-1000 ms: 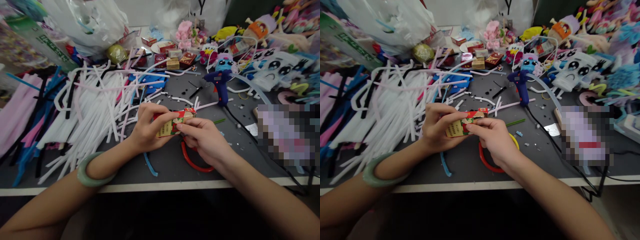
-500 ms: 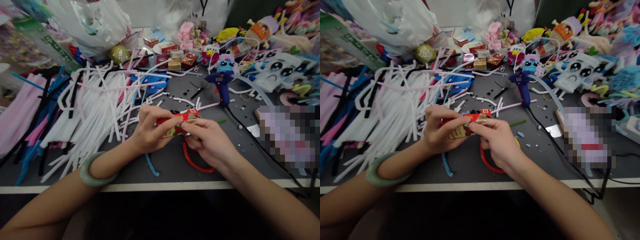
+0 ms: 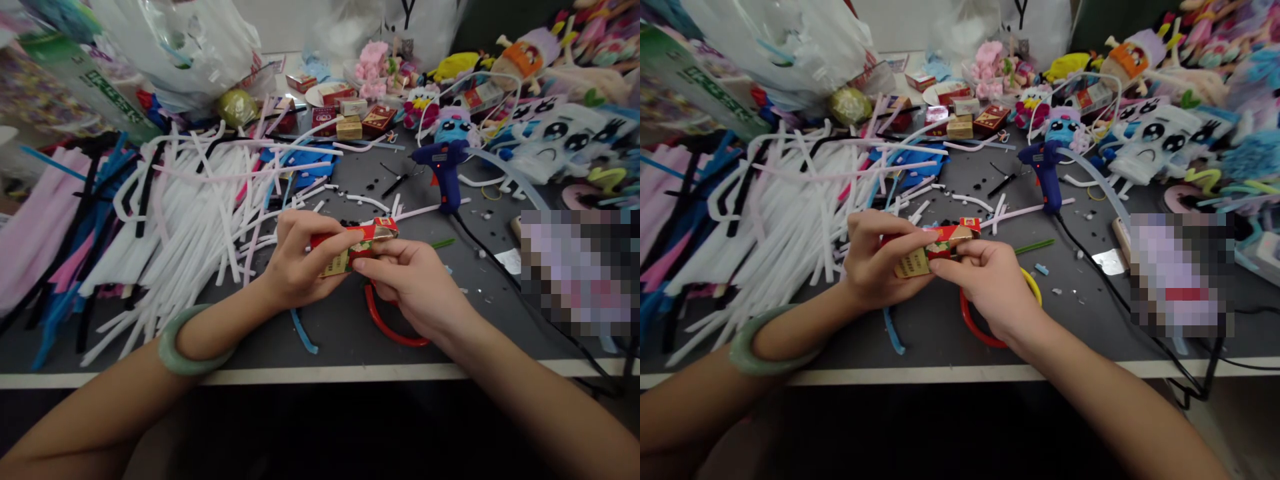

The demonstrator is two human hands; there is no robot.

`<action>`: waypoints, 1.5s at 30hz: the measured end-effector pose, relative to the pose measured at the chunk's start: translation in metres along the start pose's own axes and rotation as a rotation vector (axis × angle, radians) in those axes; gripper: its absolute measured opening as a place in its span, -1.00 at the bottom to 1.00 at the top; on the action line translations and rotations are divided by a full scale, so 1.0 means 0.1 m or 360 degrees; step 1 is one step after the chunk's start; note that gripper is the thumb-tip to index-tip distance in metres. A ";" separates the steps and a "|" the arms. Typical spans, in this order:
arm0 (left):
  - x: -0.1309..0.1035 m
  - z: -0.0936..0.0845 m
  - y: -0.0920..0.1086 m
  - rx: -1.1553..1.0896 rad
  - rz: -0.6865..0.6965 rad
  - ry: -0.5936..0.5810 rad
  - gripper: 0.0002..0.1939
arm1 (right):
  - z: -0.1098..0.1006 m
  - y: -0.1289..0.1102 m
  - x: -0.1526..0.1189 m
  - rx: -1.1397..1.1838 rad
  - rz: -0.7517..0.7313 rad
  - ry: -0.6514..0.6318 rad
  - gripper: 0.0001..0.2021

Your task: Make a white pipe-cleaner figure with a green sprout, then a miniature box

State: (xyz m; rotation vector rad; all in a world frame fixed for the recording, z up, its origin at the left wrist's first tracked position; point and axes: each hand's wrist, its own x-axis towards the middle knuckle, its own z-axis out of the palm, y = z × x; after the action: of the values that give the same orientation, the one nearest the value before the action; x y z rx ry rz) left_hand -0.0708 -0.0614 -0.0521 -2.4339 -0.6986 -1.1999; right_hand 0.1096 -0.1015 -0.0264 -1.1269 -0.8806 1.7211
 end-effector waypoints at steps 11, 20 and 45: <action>0.01 0.01 0.00 -0.0030 -0.0053 -0.0011 -0.60 | -0.02 0.06 0.03 -0.0217 0.0002 0.0007 -0.86; 0.02 -0.01 -0.03 0.0016 -0.0202 -0.0024 -0.53 | -0.04 0.04 -0.02 -0.0239 0.0020 -0.0125 -0.72; 0.03 0.00 0.00 -0.0046 -0.0332 -0.0105 -0.53 | 0.04 0.11 0.04 -0.0062 -0.0038 -0.0057 -0.90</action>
State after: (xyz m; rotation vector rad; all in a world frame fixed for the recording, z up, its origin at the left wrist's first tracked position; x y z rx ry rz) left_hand -0.0692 -0.0607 -0.0499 -2.4826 -0.9815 -1.2167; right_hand 0.1016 -0.1018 -0.0359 -1.1098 -0.9497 1.7159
